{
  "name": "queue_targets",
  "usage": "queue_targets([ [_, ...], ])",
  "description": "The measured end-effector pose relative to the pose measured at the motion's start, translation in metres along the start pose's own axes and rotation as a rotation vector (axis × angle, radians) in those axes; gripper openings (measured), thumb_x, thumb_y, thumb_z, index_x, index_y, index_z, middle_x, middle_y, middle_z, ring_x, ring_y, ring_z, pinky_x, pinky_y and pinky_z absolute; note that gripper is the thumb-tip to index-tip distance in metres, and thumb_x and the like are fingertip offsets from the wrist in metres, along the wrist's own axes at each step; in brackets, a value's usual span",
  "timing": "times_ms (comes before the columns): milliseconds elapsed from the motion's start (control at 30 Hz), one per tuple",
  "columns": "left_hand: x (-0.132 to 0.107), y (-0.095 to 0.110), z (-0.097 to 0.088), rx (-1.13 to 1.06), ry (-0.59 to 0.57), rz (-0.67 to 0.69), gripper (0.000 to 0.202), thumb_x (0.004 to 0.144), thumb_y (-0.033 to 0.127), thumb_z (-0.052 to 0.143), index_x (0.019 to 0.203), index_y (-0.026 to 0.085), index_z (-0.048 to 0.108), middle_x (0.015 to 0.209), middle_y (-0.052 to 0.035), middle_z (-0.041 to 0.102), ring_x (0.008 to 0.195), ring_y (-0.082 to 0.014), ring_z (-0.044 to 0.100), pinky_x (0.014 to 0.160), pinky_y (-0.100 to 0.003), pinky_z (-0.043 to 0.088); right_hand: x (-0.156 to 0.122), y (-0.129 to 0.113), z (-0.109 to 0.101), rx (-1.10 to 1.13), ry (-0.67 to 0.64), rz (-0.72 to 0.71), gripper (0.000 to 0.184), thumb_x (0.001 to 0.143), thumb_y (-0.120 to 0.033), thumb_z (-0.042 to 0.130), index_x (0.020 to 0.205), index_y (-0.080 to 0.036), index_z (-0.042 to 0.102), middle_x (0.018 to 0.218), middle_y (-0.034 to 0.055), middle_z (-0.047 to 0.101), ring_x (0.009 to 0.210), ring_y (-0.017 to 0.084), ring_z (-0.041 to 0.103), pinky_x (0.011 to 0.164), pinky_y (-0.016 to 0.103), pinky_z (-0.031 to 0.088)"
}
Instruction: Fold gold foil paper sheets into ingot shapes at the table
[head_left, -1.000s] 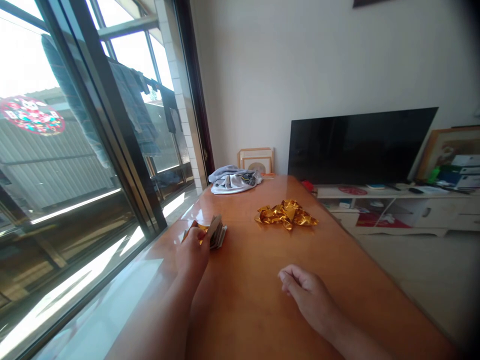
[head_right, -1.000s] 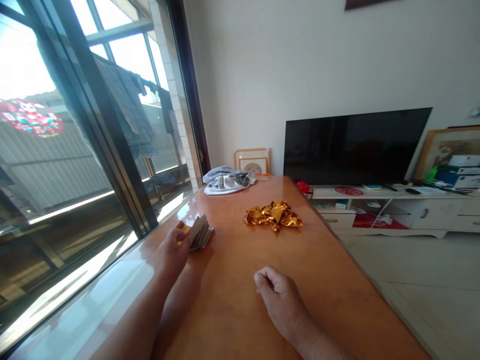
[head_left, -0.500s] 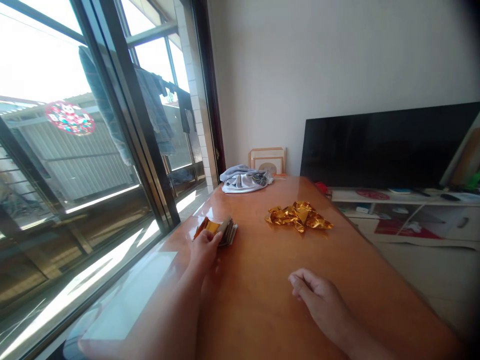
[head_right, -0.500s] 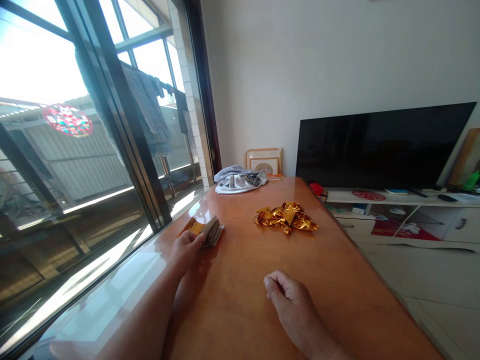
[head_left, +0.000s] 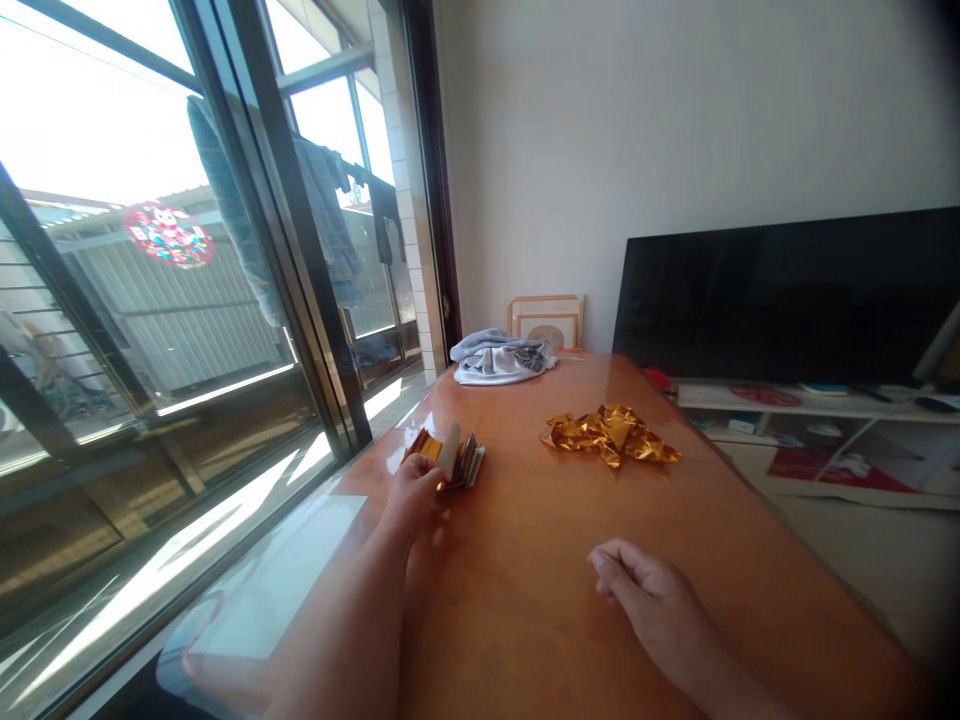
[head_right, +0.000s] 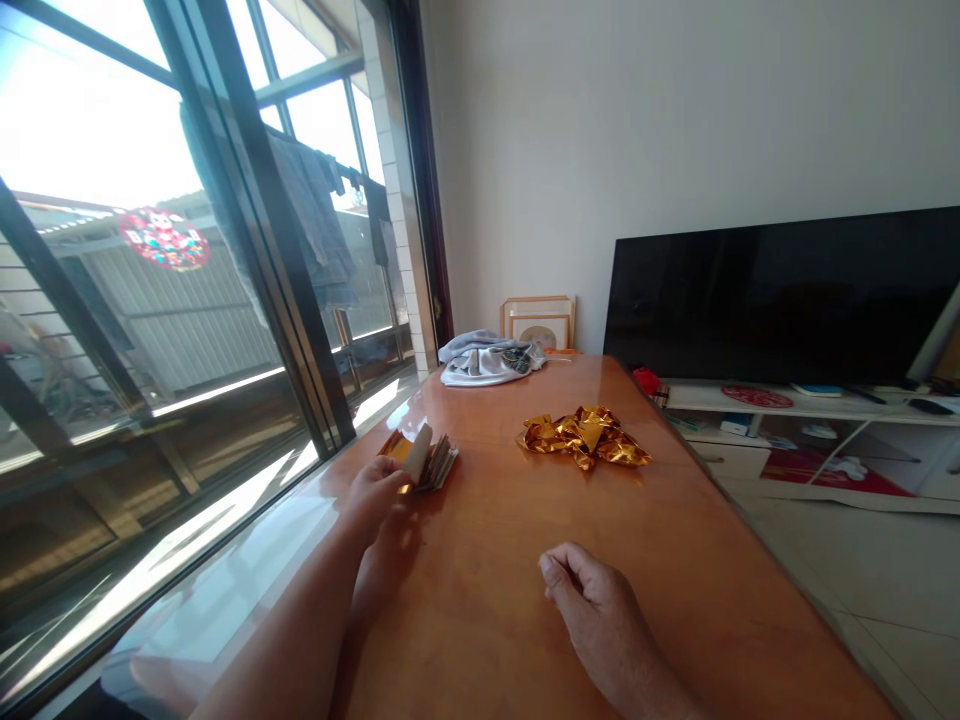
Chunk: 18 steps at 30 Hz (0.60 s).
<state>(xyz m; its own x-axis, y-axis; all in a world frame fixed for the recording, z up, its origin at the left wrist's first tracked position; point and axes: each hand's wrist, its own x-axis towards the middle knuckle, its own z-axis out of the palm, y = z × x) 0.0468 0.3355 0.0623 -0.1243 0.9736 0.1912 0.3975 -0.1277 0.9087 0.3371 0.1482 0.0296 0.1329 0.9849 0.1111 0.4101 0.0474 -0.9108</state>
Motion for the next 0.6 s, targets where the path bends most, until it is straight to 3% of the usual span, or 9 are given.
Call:
queue_targets([
  [233, 0.0047, 0.0011, 0.0001, 0.069, 0.072, 0.052, 0.027, 0.071, 0.044, 0.072, 0.071, 0.02, 0.06, 0.065, 0.0008, 0.06, 0.062, -0.0158, 0.055, 0.057, -0.025, 0.037, 0.0025, 0.0017, -0.0002, -0.001, 0.019, 0.002, 0.041, 0.092, -0.058, 0.049, 0.075, -0.022, 0.06, 0.069, -0.001, 0.056, 0.068, 0.017, 0.054, 0.064, 0.025, 0.043],
  [600, 0.0025, 0.0005, 0.0004, -0.06, 0.019, 0.046, 0.035, 0.08, 0.054, 0.062, 0.076, 0.02, 0.058, 0.063, -0.0001, 0.066, 0.054, -0.0127, 0.056, 0.055, -0.024, 0.042, 0.0008, -0.0036, 0.0, 0.016, 0.023, 0.006, 0.041, 0.089, -0.059, 0.051, 0.073, -0.022, 0.06, 0.068, 0.0, 0.058, 0.07, 0.019, 0.057, 0.066, 0.026, 0.047],
])
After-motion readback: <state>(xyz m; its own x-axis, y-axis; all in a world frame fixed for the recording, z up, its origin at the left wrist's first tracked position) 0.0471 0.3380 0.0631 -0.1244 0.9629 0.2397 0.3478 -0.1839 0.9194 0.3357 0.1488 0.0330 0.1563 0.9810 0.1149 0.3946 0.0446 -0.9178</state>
